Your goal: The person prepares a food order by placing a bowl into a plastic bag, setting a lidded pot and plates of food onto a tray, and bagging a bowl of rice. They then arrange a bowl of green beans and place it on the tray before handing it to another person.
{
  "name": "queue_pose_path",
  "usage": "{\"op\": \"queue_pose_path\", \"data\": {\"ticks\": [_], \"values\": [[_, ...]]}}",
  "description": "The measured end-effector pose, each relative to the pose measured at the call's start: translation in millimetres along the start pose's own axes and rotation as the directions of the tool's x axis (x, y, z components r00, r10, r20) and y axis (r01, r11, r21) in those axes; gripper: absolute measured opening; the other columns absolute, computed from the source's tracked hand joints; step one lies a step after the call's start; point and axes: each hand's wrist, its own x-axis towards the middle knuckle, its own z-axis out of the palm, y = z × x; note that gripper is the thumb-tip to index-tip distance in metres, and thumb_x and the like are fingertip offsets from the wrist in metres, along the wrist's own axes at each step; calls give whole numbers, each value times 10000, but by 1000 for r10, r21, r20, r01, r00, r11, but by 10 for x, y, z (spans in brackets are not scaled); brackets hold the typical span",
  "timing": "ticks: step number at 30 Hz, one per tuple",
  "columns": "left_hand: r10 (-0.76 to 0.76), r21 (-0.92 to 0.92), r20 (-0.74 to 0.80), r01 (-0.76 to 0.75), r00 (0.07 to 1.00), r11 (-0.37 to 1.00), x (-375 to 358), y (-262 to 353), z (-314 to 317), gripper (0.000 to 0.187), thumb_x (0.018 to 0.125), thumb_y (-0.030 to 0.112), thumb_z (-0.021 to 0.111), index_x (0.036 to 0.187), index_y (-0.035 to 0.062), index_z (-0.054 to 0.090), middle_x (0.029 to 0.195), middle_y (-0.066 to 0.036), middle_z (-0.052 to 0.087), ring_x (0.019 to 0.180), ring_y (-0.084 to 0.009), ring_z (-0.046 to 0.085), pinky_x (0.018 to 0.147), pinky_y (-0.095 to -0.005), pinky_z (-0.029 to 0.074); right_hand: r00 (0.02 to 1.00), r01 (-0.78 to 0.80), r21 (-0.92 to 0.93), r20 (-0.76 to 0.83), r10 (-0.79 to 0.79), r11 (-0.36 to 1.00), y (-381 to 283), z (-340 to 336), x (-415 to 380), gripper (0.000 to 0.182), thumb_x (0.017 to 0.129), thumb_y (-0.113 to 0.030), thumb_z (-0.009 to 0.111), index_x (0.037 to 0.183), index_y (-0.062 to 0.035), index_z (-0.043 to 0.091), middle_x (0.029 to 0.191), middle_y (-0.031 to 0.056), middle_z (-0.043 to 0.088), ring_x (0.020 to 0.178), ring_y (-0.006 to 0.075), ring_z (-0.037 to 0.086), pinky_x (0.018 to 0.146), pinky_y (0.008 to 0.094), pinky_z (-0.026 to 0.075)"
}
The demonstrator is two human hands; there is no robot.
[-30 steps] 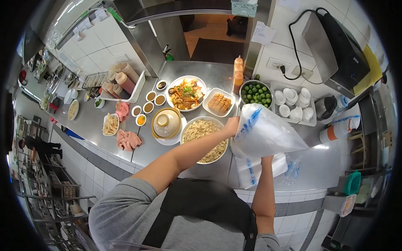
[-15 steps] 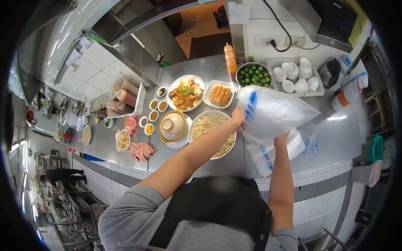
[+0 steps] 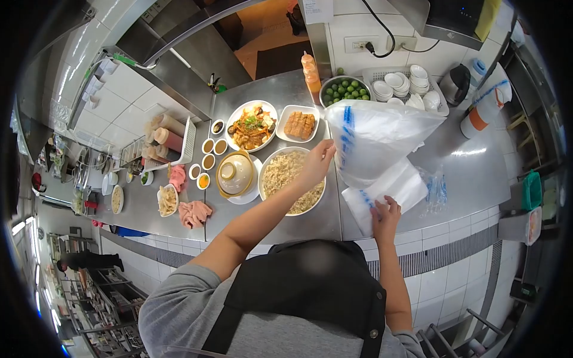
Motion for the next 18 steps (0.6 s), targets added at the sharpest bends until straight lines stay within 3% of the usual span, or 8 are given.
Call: {"op": "queue_pose_path", "data": {"ticks": [2, 4, 6, 8, 10, 13, 17, 18], "values": [[-11, -20, 83, 13, 997, 1000, -359, 541, -303, 338, 963, 177, 565, 1237, -18, 537, 1176, -223, 602, 987, -371, 617, 842, -424, 493, 998, 5, 83, -67, 1, 997, 99, 88, 6, 242, 776, -86, 717, 1014, -70, 677, 1214, 123, 568, 1046, 320, 512, 919, 435, 405], [399, 31, 108, -404, 911, 914, -782, 491, -520, 386, 912, 123, 624, 1265, 3, 523, 1240, -198, 557, 1092, -342, 563, 909, -407, 466, 996, 17, 45, -89, -13, 999, 23, 87, 12, 222, 786, -91, 710, 1005, -74, 676, 1206, 116, 571, 1038, 317, 511, 915, 436, 406], [530, 185, 195, -562, 825, 807, -1319, 226, -761, 529, 872, 131, 670, 1348, 44, 455, 1311, -174, 514, 1190, -344, 496, 982, -435, 417, 994, 33, 4, -109, -33, 999, 3, 80, 28, 202, 796, -97, 703, 996, -77, 675, 1198, 109, 573, 1030, 315, 510, 911, 436, 406], [492, 345, 192, -528, 849, 776, -1933, -198, -984, 685, 845, 191, 716, 1408, 25, 363, 1378, -198, 443, 1238, -374, 448, 1027, -463, 383, 993, 35, -19, -114, -37, 999, 3, 93, 13, 179, 813, -107, 689, 988, -81, 667, 1188, 101, 573, 1033, 319, 510, 917, 436, 403], [314, 515, 17, -277, 949, 811, -2407, -481, -1185, 830, 833, 296, 732, 1443, -33, 275, 1454, -269, 323, 1338, -437, 329, 1101, -512, 296, 994, 29, -31, -107, -32, 999, 4, 105, 19, 178, 816, -109, 684, 990, -81, 662, 1186, 98, 574, 1038, 318, 510, 919, 437, 402], [178, 679, -241, 34, 954, 734, -2697, -541, -1380, 951, 846, 397, 700, 1466, -91, 168, 1505, -334, 178, 1413, -480, 172, 1150, -555, 175, 995, 26, -70, -90, -32, 997, -24, 109, 21, 181, 819, -107, 675, 997, -82, 652, 1185, 92, 574, 1048, 317, 509, 927, 439, 395], [12, 750, -285, 215, 958, 625, -2849, -824, -1351, 1040, 861, 474, 652, 1483, -99, 47, 1533, -355, 49, 1445, -482, 37, 1159, -580, 80, 996, 23, -123, -78, -33, 992, -60, 119, 47, 186, 823, -102, 660, 1008, -87, 636, 1185, 87, 570, 1069, 317, 501, 946, 444, 377], [-167, 782, -162, 229, 973, 579, -2829, -826, -1348, 1059, 862, 506, 632, 1481, -104, 26, 1537, -355, 23, 1450, -474, 28, 1160, -577, 79, 996, 24, -121, -78, -34, 992, -57, 125, 28, 186, 823, -102, 660, 1008, -87, 636, 1185, 87, 570, 1069, 317, 501, 946, 444, 377]]}}
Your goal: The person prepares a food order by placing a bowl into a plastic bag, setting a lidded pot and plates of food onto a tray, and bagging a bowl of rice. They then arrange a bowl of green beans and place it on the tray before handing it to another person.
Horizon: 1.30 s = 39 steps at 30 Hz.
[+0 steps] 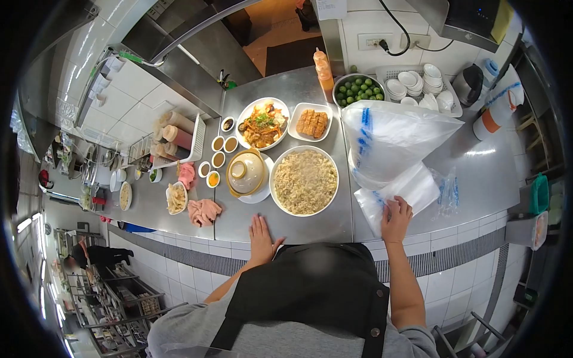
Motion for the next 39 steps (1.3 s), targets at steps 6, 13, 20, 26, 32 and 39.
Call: {"op": "queue_pose_path", "data": {"ticks": [6, 13, 20, 26, 32, 39], "values": [[-11, -22, 87, 13, 996, 1000, 104, 79, -65, 1093, 861, 588, 584, 1482, -112, 19, 1549, -341, 28, 1460, -453, 36, 1161, -568, 91, 1000, 0, -9, 31, 1, 1000, -15, -40, 13, 180, 833, -105, 647, 1012, -88, 631, 1176, 83, 565, 1094, 320, 489, 946, 443, 371], [26, -45, -70, -29, 997, 999, 47, 88, 16, 1088, 855, 586, 595, 1486, -108, 43, 1553, -331, 56, 1462, -442, 60, 1161, -560, 98, 999, 22, 87, -50, -18, 996, 95, 6, -38, 142, 827, -70, 645, 969, -83, 651, 1132, 94, 583, 1032, 315, 509, 909, 432, 395], [53, -62, -102, -60, 993, 996, 142, 162, -30, 1070, 862, 583, 589, 1486, -110, 63, 1553, -331, 58, 1464, -433, 65, 1156, -573, 100, 985, 6, 190, -171, 27, 982, 89, -120, 75, 116, 759, -54, 715, 859, -83, 664, 947, 87, 595, 940, 306, 525, 836, 415, 417], [-19, -40, 201, 28, 979, 999, 215, 186, 4, 1000, 892, 531, 584, 1501, -73, 70, 1567, -301, 52, 1462, -439, 67, 1143, -598, 110, 1000, -10, 171, -3, 11, 985, 42, -172, 393, 81, 764, -83, 724, 813, -51, 668, 862, 101, 612, 861, 322, 572, 769, 413, 449], [289, -530, -120, -308, 950, 790, 429, 667, -344, 745, 853, 105, 701, 1461, -28, 291, 1272, -200, 534, 1114, -337, 540, 945, -414, 453, 999, 36, 263, -18, -32, 964, -333, -311, 667, 103, 801, -112, 714, 833, -24, 670, 790, 118, 615, 771, 310, 602, 696, 394, 477], [694, -597, -66, -586, 717, 548, 981, 1989, -461, 338, 812, 107, 698, 1142, 70, 637, 1297, -185, 521, 1028, -311, 598, 845, -410, 504, 995, -89, 212, 66, 76, 973, -332, -323, 640, 149, 798, -145, 730, 802, -12, 662, 761, 111, 613, 762, 288, 603, 661, 389, 480]]}}
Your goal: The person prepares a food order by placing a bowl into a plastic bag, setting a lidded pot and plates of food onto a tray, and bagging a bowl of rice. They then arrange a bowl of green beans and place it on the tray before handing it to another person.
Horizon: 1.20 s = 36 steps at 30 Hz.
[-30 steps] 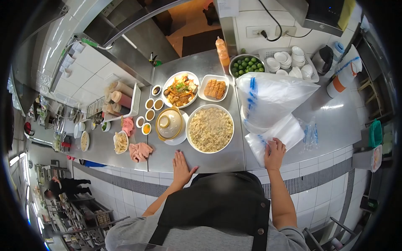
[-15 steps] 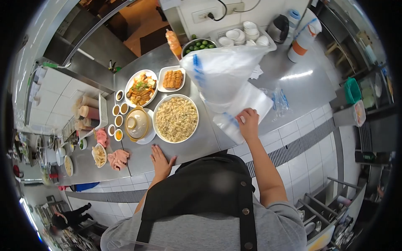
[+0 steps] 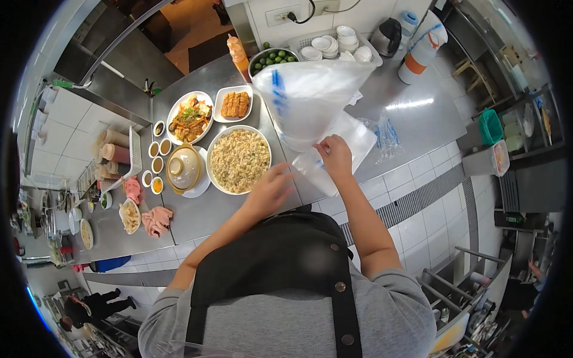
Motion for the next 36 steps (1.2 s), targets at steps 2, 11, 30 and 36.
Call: {"op": "queue_pose_path", "data": {"ticks": [2, 11, 30, 36], "values": [[134, 170, 72, -145, 988, 975, 336, 127, 156, 353, 768, 82, 698, 1111, 19, 640, 1473, -194, 342, 1154, -357, 510, 937, -432, 442, 999, 16, -13, 31, -16, 1000, -60, -46, -11, 145, 807, -144, 720, 796, -11, 663, 757, 112, 616, 756, 292, 603, 667, 394, 479], [18, 35, -88, -15, 996, 999, 758, 14, 463, 522, 743, -5, 680, 1222, -61, 482, 1350, -191, 420, 1150, -386, 464, 975, -447, 394, 959, 152, 23, -245, -142, 988, -347, -320, -273, 360, 842, -174, 672, 1187, -84, 617, 1176, 128, 570, 1082, 316, 524, 943, 419, 389], [-392, -521, -454, 119, 800, 846, 1023, 677, -1217, 391, 731, 0, 815, 995, 24, 528, 837, -53, 658, 684, -63, 630, 534, -152, 430, 981, -133, -385, 78, 176, 913, 214, -38, -247, 298, 724, -319, 767, 908, -105, 670, 1371, 89, 429, 1340, 310, 321, 1119, 636, 107], [-429, -658, -389, 80, 815, 749, 1036, 568, -1042, 381, 740, -38, 779, 1021, 17, 529, 964, -85, 617, 774, -107, 664, 585, -177, 483, 989, -62, 30, -130, 65, 998, -32, -236, 127, 208, 787, -198, 730, 815, -59, 577, 1128, 96, 527, 1119, 260, 488, 1010, 496, 320]]}}
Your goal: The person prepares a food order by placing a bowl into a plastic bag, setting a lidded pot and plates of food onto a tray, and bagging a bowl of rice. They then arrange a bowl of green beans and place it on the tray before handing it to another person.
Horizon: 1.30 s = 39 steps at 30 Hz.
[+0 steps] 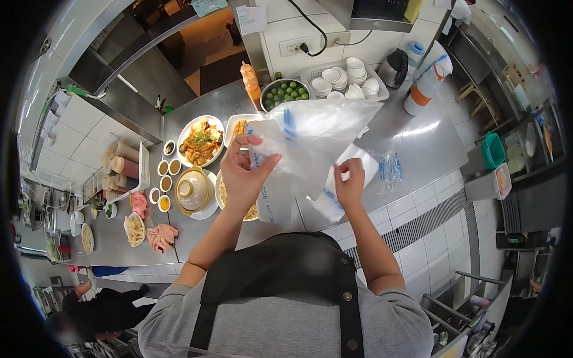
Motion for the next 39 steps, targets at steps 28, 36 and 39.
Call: {"op": "queue_pose_path", "data": {"ticks": [28, 36, 39], "values": [[620, -1, 780, -991, 85, 137, -251, 636, 129, 185, 738, 114, 690, 921, 105, 667, 793, -32, 628, 898, -230, 615, 838, -384, 480, 924, -265, 650, 382, -5, 712, -1334, -1288, 531, 104, 757, 6, 752, 748, -4, 649, 773, 51, 654, 704, 102, 613, 687, 259, 504], [732, 60, 678, -997, 73, 45, -146, 488, 351, 183, 689, 136, 681, 852, 84, 616, 540, 39, 399, 472, -130, 478, 465, -269, 386, 805, 370, 505, 244, -541, 780, -2119, -1660, 152, 264, 763, -240, 780, 903, -40, 679, 730, 92, 633, 642, 194, 586, 669, 314, 471], [713, 45, 695, -995, 96, 91, -45, 519, 253, 187, 737, 149, 710, 897, 75, 647, 556, 29, 400, 480, -134, 489, 461, -284, 384, 693, 387, 283, 539, -479, 878, -1796, -1699, 352, 335, 749, -350, 787, 849, -53, 668, 584, 43, 559, 532, 182, 504, 576, 317, 410]]}}
